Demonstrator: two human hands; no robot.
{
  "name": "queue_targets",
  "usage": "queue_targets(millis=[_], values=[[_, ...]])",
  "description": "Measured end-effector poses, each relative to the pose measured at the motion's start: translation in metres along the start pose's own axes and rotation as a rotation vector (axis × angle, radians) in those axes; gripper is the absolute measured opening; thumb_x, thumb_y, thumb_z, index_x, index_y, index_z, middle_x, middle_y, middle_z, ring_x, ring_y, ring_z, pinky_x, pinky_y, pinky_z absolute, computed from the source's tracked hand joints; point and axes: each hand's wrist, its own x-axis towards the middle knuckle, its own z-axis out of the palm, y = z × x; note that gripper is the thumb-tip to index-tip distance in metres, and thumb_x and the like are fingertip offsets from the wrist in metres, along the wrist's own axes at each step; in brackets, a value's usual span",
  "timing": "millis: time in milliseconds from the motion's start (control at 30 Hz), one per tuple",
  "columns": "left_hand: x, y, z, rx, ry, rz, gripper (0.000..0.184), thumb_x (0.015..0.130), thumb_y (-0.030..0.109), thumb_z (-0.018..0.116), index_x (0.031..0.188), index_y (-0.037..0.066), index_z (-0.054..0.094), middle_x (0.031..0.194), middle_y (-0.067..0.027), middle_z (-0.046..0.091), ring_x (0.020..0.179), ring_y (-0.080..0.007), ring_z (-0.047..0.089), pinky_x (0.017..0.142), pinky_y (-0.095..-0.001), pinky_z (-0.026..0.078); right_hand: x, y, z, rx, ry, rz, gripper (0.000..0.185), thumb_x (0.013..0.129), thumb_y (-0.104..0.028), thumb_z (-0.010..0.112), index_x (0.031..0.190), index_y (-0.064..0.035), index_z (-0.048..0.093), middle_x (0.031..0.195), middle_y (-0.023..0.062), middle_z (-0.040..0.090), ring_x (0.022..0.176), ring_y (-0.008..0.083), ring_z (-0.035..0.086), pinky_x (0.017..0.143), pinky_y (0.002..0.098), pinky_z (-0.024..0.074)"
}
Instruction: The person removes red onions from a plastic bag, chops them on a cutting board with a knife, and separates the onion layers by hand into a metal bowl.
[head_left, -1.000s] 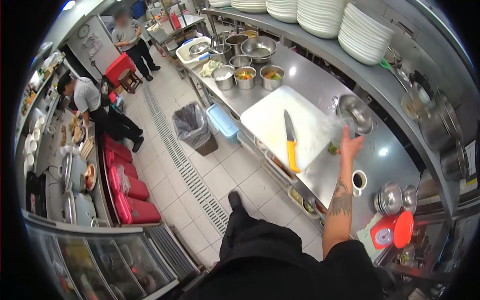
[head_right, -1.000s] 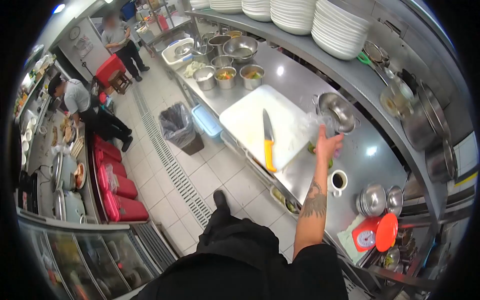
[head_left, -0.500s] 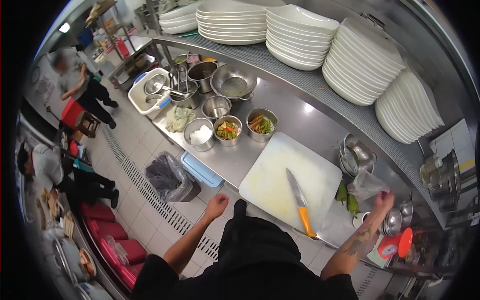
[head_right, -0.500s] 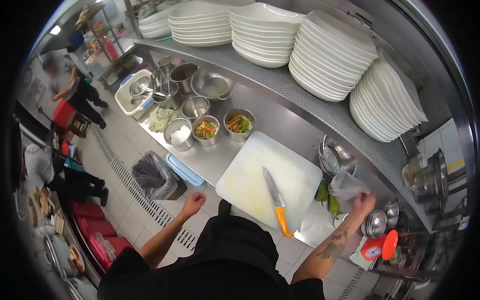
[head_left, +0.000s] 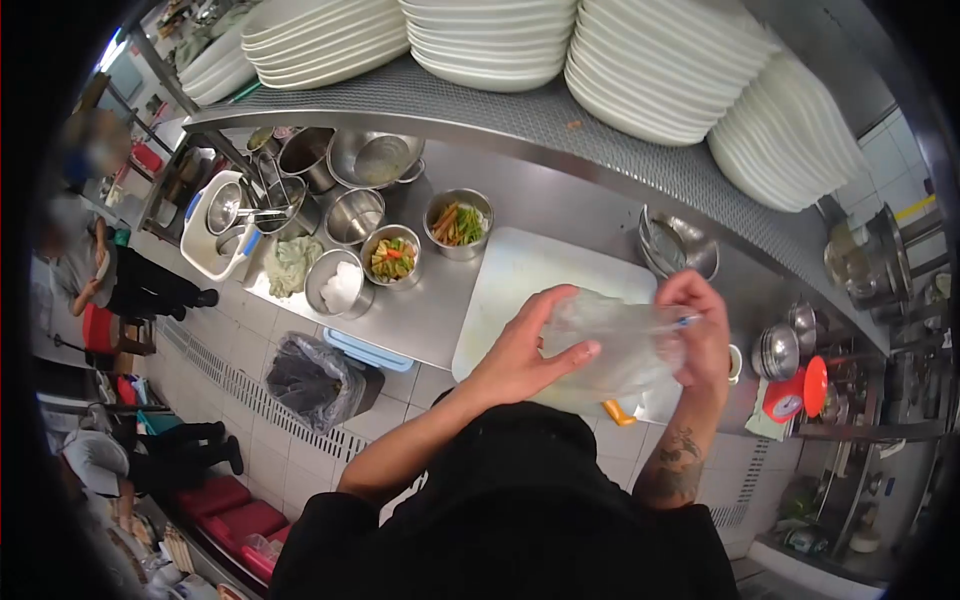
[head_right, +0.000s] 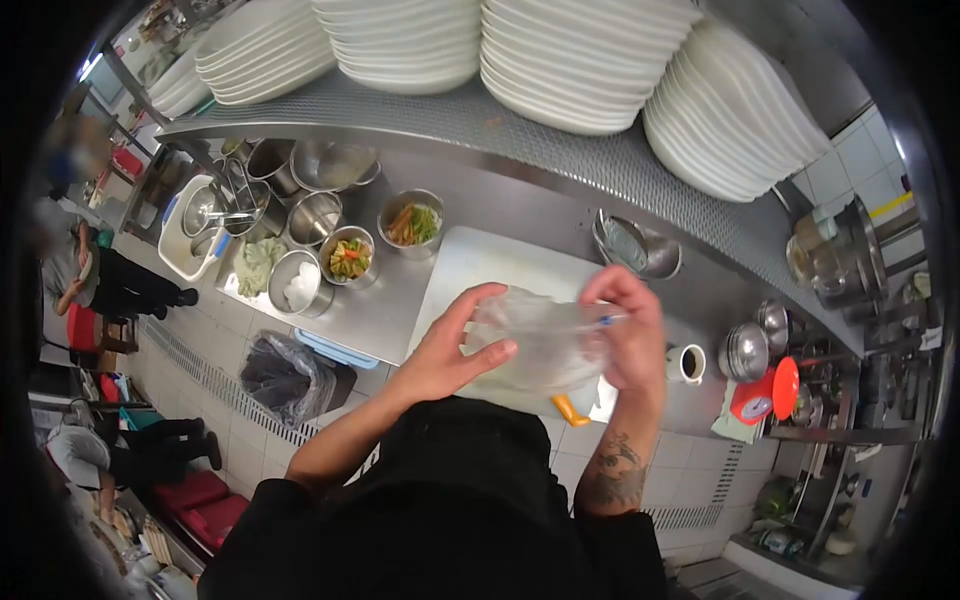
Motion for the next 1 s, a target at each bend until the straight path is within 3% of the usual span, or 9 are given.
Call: queue_targets(millis=[133, 167, 400, 533, 600, 633, 733, 900, 1000], values=[[-0.005, -0.050, -0.005, -0.067, -0.067, -0.148, 0.049, 0.085, 0.026, 0.081, 0.120, 0.003, 0.055, 0.110, -0.0100, 0.064, 0.094, -0.0162, 0.063, 0.077, -0.0318, 0.052, -0.003, 0.032, 0.038, -0.279, -0.168, 0.093, 0.020, 0.080, 0.001, 0.060, 0.100, -0.0044, 0.061, 0.091, 0.0014, 0.055, 0.076, 0.0075, 0.055, 0.059, 0.0213, 0.0430], [-0.012, -0.067, -0.005, -0.096, 0.044, -0.081, 0.027, 0.089, 0.015, 0.073, 0.109, 0.006, 0.057, 0.095, -0.0062, 0.064, 0.082, -0.0151, 0.063, 0.074, -0.0304, 0.053, -0.005, 0.043, 0.043, -0.262, -0.162, 0.092, 0.020, 0.080, 0.001, 0.060, 0.100, -0.0044, 0.061, 0.091, 0.0014, 0.055, 0.076, 0.0075, 0.055, 0.059, 0.0213, 0.0430], [-0.065, -0.090, -0.044, -0.805, 0.470, -0.349, 0.006, 0.101, 0.008, 0.057, 0.102, 0.012, 0.053, 0.090, 0.0000, 0.057, 0.075, -0.0136, 0.058, 0.075, -0.0362, 0.057, -0.026, 0.103, 0.067, -0.848, -0.173, 0.095, 0.032, 0.084, -0.010, 0.072, 0.113, -0.0027, 0.061, 0.101, 0.0140, 0.057, 0.077, 0.0255, 0.059, 0.069, 0.0341, 0.0501], [-0.076, -0.092, -0.048, -1.063, 0.515, -0.363, 0.009, 0.102, 0.013, 0.058, 0.108, 0.012, 0.052, 0.081, 0.0014, 0.049, 0.060, -0.0096, 0.041, 0.065, -0.0300, 0.050, -0.016, 0.144, 0.074, -0.703, -0.255, 0.125, 0.033, 0.089, -0.006, 0.065, 0.120, -0.0005, 0.059, 0.111, 0.0173, 0.061, 0.086, 0.0310, 0.065, 0.080, 0.0377, 0.0546], [-0.076, -0.086, -0.042, -0.671, 0.436, -0.352, 0.021, 0.099, 0.013, 0.063, 0.116, 0.011, 0.050, 0.082, -0.0010, 0.054, 0.070, -0.0096, 0.052, 0.058, -0.0310, 0.047, -0.003, 0.147, 0.086, 0.307, 0.081, 0.690, 0.026, 0.087, -0.004, 0.052, 0.113, 0.0004, 0.058, 0.095, 0.0148, 0.062, 0.086, 0.0311, 0.067, 0.079, 0.0460, 0.0567], [-0.073, -0.071, -0.038, -0.302, 0.408, -0.445, 0.027, 0.097, 0.014, 0.066, 0.121, 0.011, 0.054, 0.085, -0.0005, 0.057, 0.074, -0.0093, 0.054, 0.058, -0.0288, 0.046, 0.007, 0.149, 0.086, 0.455, 0.217, 0.749, 0.022, 0.084, -0.003, 0.043, 0.099, 0.0013, 0.058, 0.087, 0.0122, 0.062, 0.081, 0.0315, 0.067, 0.077, 0.0508, 0.0584], [-0.080, -0.121, -0.033, -0.189, 0.243, -0.520, 0.025, 0.098, 0.014, 0.064, 0.123, 0.010, 0.060, 0.091, -0.0018, 0.061, 0.079, -0.0078, 0.059, 0.063, -0.0253, 0.048, 0.019, 0.190, 0.060, 0.701, 0.129, 0.875, 0.024, 0.082, -0.006, 0.044, 0.099, -0.0015, 0.060, 0.090, 0.0122, 0.063, 0.081, 0.0287, 0.066, 0.075, 0.0446, 0.0580], [-0.078, -0.130, -0.039, -0.952, 0.507, -0.494, 0.027, 0.100, 0.011, 0.051, 0.123, 0.000, 0.058, 0.108, -0.0116, 0.068, 0.105, -0.0238, 0.065, 0.090, -0.0382, 0.054, 0.018, 0.204, 0.037, 0.798, -0.183, 0.906, 0.011, 0.084, -0.013, 0.055, 0.093, -0.0093, 0.059, 0.084, 0.0097, 0.062, 0.071, 0.0265, 0.060, 0.063, 0.0425, 0.0523], [-0.077, -0.134, -0.060, -1.115, 0.538, -0.423, 0.034, 0.102, 0.016, 0.040, 0.127, -0.003, 0.052, 0.109, -0.0160, 0.067, 0.106, -0.0313, 0.065, 0.101, -0.0469, 0.051, 0.011, 0.154, 0.071, -0.589, -0.210, 0.564, 0.011, 0.088, -0.016, 0.064, 0.097, -0.0112, 0.061, 0.082, 0.0046, 0.055, 0.077, 0.0240, 0.062, 0.063, 0.0433, 0.0529]])
